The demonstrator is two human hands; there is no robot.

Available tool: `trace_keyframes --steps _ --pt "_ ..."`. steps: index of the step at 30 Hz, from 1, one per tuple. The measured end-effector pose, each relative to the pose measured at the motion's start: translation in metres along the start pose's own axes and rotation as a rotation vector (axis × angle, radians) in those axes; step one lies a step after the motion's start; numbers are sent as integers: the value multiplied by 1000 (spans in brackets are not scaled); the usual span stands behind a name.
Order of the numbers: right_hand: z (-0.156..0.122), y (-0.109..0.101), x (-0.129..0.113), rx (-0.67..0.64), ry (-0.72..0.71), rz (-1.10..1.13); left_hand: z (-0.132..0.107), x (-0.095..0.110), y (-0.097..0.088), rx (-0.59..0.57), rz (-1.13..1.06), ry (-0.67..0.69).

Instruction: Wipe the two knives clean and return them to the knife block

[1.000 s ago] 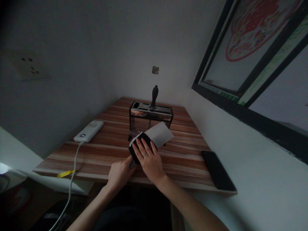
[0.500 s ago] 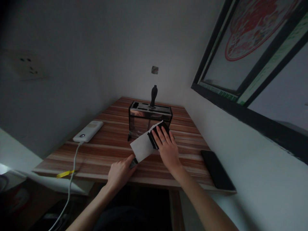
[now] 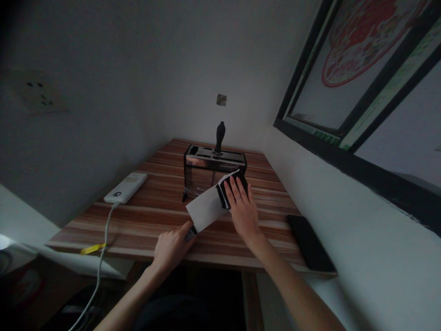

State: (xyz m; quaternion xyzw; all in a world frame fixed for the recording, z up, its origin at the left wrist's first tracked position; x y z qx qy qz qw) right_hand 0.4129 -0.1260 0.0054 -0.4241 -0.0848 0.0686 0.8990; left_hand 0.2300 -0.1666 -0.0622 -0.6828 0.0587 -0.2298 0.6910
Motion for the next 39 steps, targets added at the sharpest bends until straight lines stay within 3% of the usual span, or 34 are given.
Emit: trace_keyframes --steps 16,39 --pt "-42 8 -92 -30 -243 76 1 -3 -1 0 -41 -49" --pt "-30 6 -101 -45 -299 56 -1 -8 1 -3 -56 -114"
Point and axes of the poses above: each hand's wrist, its own z-axis towards the middle knuckle, its own y-axis out of the palm, x = y × z, the point moved 5 cm from there along z, towards the middle knuckle, and after that the axes turned 13 degrees about y, right-handed, at the moved point
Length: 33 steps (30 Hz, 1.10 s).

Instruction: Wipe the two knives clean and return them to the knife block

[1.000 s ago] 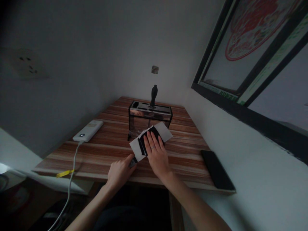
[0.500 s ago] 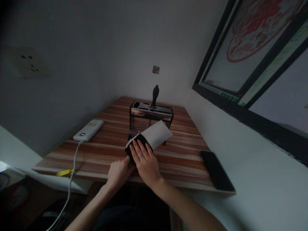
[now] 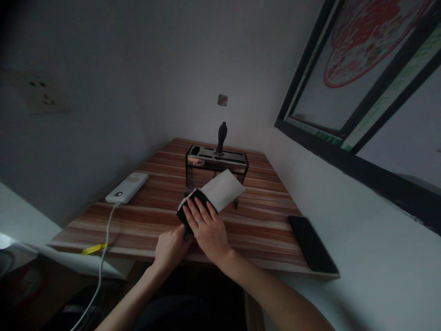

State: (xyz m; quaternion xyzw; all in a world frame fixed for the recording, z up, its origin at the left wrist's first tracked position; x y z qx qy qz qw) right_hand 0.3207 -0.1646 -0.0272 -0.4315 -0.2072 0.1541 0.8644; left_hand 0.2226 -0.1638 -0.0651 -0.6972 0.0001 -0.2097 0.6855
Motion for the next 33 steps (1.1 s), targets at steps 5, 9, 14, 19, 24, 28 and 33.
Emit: trace_keyframes --steps 5,9,14,19,24,28,33 --pt "1 -1 6 16 1 -36 0 0 -1 37 -11 32" --pt "3 -7 24 18 56 -56 -1 2 -2 60 -1 68" --pt "7 -15 57 26 163 -80 -2 4 -1 60 18 101" --pt "7 -20 89 71 280 -96 -1 5 0 72 30 119" --pt "8 -22 101 94 365 -79 0 5 1 77 49 116" --pt "7 -20 95 102 376 -70 0 5 1 79 53 109" --pt "3 -16 80 71 320 -77 0 6 0 81 53 117"
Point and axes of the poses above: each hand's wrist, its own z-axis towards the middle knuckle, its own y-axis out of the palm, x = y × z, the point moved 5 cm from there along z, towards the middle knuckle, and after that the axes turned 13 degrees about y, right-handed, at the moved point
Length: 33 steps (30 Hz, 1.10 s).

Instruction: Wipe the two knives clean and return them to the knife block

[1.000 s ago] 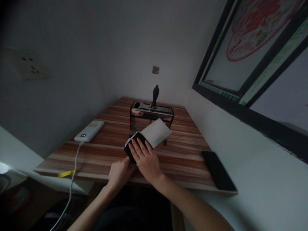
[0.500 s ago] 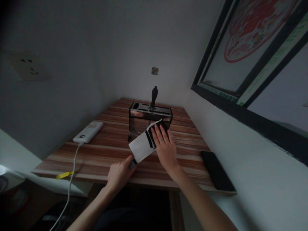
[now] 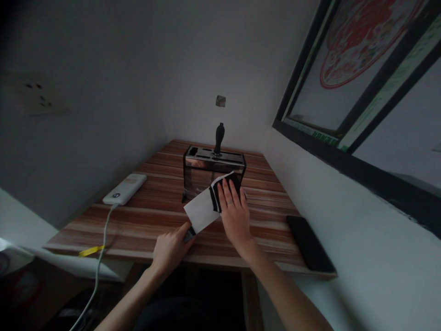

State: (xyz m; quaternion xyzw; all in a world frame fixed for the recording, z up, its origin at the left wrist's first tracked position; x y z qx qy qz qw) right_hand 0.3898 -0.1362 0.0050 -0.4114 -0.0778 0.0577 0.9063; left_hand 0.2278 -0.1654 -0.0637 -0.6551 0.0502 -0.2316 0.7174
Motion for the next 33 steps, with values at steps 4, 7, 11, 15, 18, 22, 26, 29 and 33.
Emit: trace_keyframes --steps 4,7,11,15,18,22,26,29,33 --pt "-12 4 -15 -27 -68 0 0 0 1 -6 -16 -5" --pt "-21 9 -28 -68 -141 -3 0 0 1 -12 -21 -5" --pt "-30 9 -42 -155 -280 34 1 -1 1 -13 -22 -2" --pt "-31 2 -45 -257 -361 100 1 -1 2 -18 -39 -12" --pt "-29 -1 -44 -262 -368 116 1 -2 2 -37 -52 -29" --pt "-28 0 -46 -210 -351 119 1 -3 2 -51 -56 -50" --pt "-32 4 -53 -181 -354 134 1 -4 4 -53 -52 -45" --pt "-37 5 -59 -179 -372 149 0 -5 6 -80 -41 -41" --pt "-38 4 -60 -182 -381 153 0 -5 5 -108 -38 -49"
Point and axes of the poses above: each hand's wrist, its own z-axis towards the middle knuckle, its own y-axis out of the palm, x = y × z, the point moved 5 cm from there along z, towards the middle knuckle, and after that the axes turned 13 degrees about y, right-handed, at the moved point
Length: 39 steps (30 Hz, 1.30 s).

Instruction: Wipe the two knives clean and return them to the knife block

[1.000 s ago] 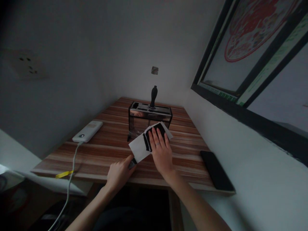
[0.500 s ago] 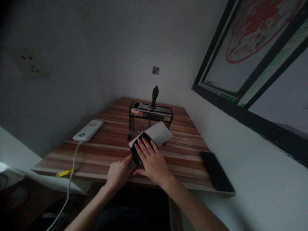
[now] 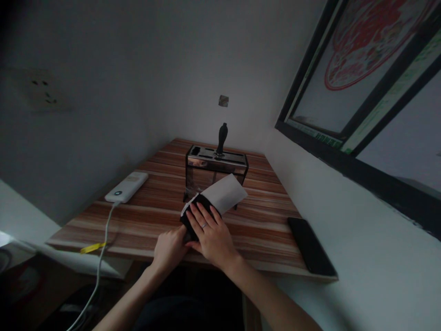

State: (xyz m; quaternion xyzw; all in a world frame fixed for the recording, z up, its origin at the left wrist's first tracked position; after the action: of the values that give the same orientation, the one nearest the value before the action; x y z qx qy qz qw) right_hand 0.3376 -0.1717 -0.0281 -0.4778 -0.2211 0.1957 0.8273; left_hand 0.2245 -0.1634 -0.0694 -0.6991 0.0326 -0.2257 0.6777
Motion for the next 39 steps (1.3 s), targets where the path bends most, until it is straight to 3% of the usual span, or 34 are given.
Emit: trace_keyframes --steps 12,20,30,39 --pt "6 -8 12 6 -20 3 0 2 -5 39 -9 -1" --pt "14 -16 42 34 121 -40 -1 5 -7 58 -3 24" --pt "18 -28 94 177 415 -69 -1 8 -7 46 7 38" --pt "19 -21 74 226 471 -40 -1 8 -10 12 2 -13"
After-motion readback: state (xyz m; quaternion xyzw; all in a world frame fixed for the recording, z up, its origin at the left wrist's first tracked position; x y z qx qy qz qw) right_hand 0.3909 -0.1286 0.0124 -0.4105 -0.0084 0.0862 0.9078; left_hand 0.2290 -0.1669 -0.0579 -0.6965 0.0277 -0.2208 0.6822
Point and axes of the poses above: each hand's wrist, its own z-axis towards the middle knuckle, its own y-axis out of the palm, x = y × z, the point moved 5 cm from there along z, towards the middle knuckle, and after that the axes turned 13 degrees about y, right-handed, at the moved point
